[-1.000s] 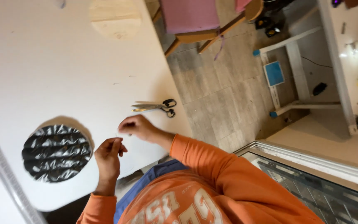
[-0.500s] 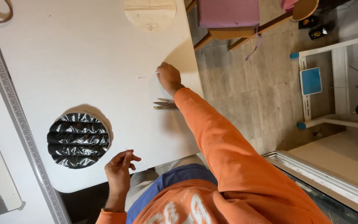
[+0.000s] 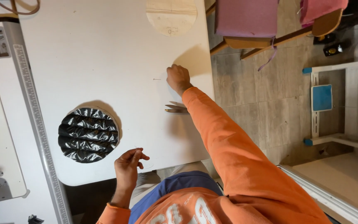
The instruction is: Cutting long strips of black quilted fabric using scissors on a workshop table.
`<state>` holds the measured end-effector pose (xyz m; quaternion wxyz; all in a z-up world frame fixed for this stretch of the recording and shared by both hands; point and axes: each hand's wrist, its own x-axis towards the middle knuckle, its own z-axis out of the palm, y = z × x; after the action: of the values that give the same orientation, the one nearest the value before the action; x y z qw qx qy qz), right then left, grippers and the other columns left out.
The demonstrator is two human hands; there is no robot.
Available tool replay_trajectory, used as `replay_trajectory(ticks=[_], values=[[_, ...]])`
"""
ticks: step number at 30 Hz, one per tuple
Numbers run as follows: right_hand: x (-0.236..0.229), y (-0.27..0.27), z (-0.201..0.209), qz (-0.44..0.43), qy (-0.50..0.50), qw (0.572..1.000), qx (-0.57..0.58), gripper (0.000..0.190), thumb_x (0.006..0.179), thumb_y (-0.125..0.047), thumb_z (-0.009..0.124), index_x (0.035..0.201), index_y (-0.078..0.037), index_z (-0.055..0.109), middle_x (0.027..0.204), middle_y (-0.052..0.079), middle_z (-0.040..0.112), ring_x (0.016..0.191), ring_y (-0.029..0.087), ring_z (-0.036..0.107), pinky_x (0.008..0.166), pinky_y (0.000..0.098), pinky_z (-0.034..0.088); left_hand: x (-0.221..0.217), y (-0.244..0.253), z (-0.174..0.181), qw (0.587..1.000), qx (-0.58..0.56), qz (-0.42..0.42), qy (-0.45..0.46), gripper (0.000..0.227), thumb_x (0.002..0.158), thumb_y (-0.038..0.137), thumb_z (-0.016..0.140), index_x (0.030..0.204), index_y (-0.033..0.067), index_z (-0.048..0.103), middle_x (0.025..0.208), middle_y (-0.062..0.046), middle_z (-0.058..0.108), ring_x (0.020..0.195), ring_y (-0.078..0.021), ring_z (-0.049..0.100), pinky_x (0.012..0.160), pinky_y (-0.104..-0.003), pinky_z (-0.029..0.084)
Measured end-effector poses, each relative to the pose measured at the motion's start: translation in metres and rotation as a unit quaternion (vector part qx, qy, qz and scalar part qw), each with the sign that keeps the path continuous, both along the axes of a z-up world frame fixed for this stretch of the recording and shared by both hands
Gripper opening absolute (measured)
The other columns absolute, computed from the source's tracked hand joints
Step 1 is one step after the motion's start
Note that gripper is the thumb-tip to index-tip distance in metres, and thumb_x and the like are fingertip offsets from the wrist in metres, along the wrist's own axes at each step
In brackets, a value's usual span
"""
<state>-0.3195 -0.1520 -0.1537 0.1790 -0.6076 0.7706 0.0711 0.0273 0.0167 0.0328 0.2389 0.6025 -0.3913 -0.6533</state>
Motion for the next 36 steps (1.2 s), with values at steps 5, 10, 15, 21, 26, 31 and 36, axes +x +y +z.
replay_trajectory(ticks=[5,10,15,21,26,31,36], values=[[0.008,0.013,-0.018,-0.004,0.033,0.997,-0.068,0.012,0.084,-0.003,0.056,0.084,-0.007,0.068,0.084,0.011,0.063,0.075,0.033,0.064,0.056,0.0441,0.051,-0.004,-0.012,0.006,1.000,-0.005,-0.003,0.011,0.021,0.096,0.010,0.066,0.102,-0.0077,0.075,0.075,-0.018,0.077,0.055,-0.0180,0.058,0.050,-0.027,0.050],[0.012,0.008,-0.042,0.045,0.117,0.988,-0.089,0.020,0.074,0.003,0.061,0.074,-0.014,0.071,0.081,0.005,0.064,0.073,0.027,0.064,0.051,0.0389,0.049,0.000,-0.015,0.004,1.000,0.005,-0.016,0.010,0.020,0.097,0.009,0.065,0.102,-0.0077,0.076,0.075,-0.018,0.077,0.054,-0.0179,0.055,0.050,-0.028,0.049],[0.016,0.002,-0.030,0.052,0.067,0.996,-0.034,0.027,0.077,0.007,0.055,0.083,-0.011,0.073,0.084,0.008,0.066,0.078,0.029,0.065,0.062,0.0398,0.054,0.006,-0.011,0.006,1.000,0.015,-0.012,-0.021,0.021,0.097,0.009,0.064,0.104,-0.0072,0.076,0.073,-0.016,0.077,0.049,-0.0161,0.048,0.051,-0.027,0.046],[0.104,0.066,0.073,-0.111,-0.435,0.874,-0.186,0.012,0.073,-0.003,0.063,0.070,-0.013,0.068,0.071,-0.003,0.070,0.069,0.009,0.060,0.069,0.0263,0.047,0.004,-0.025,-0.005,0.999,-0.035,-0.016,0.010,0.023,0.097,0.016,0.067,0.104,-0.0030,0.078,0.074,-0.011,0.077,0.052,-0.0147,0.047,0.056,-0.028,0.047],[0.162,0.127,0.161,-0.035,-0.524,0.825,-0.209,0.014,0.080,0.002,0.068,0.076,-0.011,0.069,0.078,0.001,0.070,0.072,0.012,0.063,0.069,0.0283,0.049,-0.005,-0.044,-0.004,0.982,-0.164,-0.084,-0.041,0.012,0.097,0.011,0.068,0.098,0.0039,0.078,0.068,-0.004,0.073,0.050,-0.0103,0.048,0.048,-0.025,0.041],[0.153,0.146,0.176,-0.076,-0.536,0.808,-0.232,0.011,0.086,0.002,0.072,0.082,-0.008,0.071,0.081,0.003,0.071,0.075,0.014,0.064,0.070,0.0279,0.052,-0.019,-0.045,-0.006,0.952,-0.264,-0.139,-0.071,0.011,0.100,0.003,0.069,0.091,0.0014,0.076,0.069,-0.001,0.067,0.053,-0.0095,0.051,0.053,-0.025,0.042],[0.155,0.149,0.180,-0.095,-0.561,0.797,-0.203,0.012,0.087,0.000,0.070,0.082,-0.010,0.072,0.082,0.001,0.069,0.075,0.011,0.060,0.068,0.0247,0.048,-0.020,-0.046,-0.003,0.968,-0.181,-0.174,-0.005,0.018,0.098,0.000,0.064,0.083,0.0007,0.074,0.069,-0.006,0.069,0.054,-0.0122,0.050,0.049,-0.026,0.041]])
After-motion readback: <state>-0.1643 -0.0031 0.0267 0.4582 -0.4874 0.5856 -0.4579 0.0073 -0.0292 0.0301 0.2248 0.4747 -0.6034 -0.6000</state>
